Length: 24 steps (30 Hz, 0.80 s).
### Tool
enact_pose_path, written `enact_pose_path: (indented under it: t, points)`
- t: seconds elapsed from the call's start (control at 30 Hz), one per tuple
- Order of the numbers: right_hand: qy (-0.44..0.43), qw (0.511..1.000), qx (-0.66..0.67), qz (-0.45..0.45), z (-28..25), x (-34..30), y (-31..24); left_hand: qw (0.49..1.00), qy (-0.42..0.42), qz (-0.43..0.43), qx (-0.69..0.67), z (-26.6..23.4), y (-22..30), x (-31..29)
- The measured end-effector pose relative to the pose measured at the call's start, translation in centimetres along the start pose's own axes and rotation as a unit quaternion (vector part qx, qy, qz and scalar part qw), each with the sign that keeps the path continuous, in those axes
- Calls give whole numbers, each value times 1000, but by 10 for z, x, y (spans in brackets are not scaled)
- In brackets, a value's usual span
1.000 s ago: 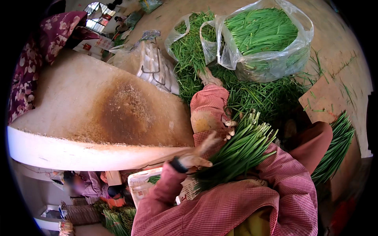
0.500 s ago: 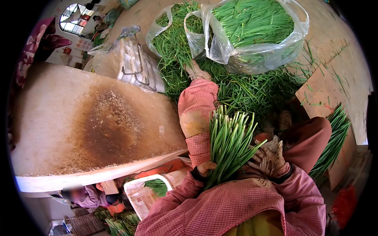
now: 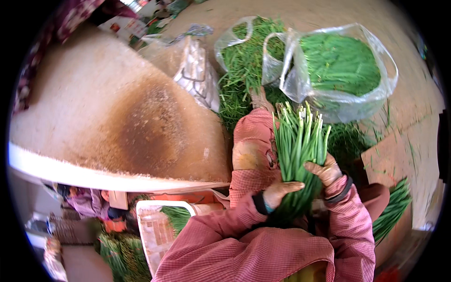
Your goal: The person pulls a bunch of green chives from a pile by hand, aligns the stems on a wooden board, and ties them together with a red string before placing the bundle into a basket.
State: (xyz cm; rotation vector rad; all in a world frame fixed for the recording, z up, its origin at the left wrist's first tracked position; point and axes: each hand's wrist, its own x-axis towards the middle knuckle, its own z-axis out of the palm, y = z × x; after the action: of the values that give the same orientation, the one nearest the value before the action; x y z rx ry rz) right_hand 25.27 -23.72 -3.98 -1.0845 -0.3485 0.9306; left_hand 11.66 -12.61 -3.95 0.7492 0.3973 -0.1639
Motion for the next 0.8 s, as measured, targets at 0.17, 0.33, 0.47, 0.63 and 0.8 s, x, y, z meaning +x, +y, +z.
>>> enact_pose_path:
  t: [0.17, 0.33, 0.47, 0.63, 0.8]
  points:
    - [-306, 923, -228, 49, 46, 67, -59, 975, 84, 205, -36, -7, -29, 2]
    - [-430, 793, -432, 1, 188, 116, -59, 891, 48, 341, -296, -30, 46, -47]
    - [-364, 819, -439, -56, 202, 125, -16, 854, 64, 376, -355, -61, 63, -56]
    - [-138, 985, -103, -2, 123, 88, 26, 911, 42, 228, -342, -59, 46, -37]
    - [109, 977, 124, -135, 118, 49, 26, 984, 18, 168, 50, -37, 16, -30]
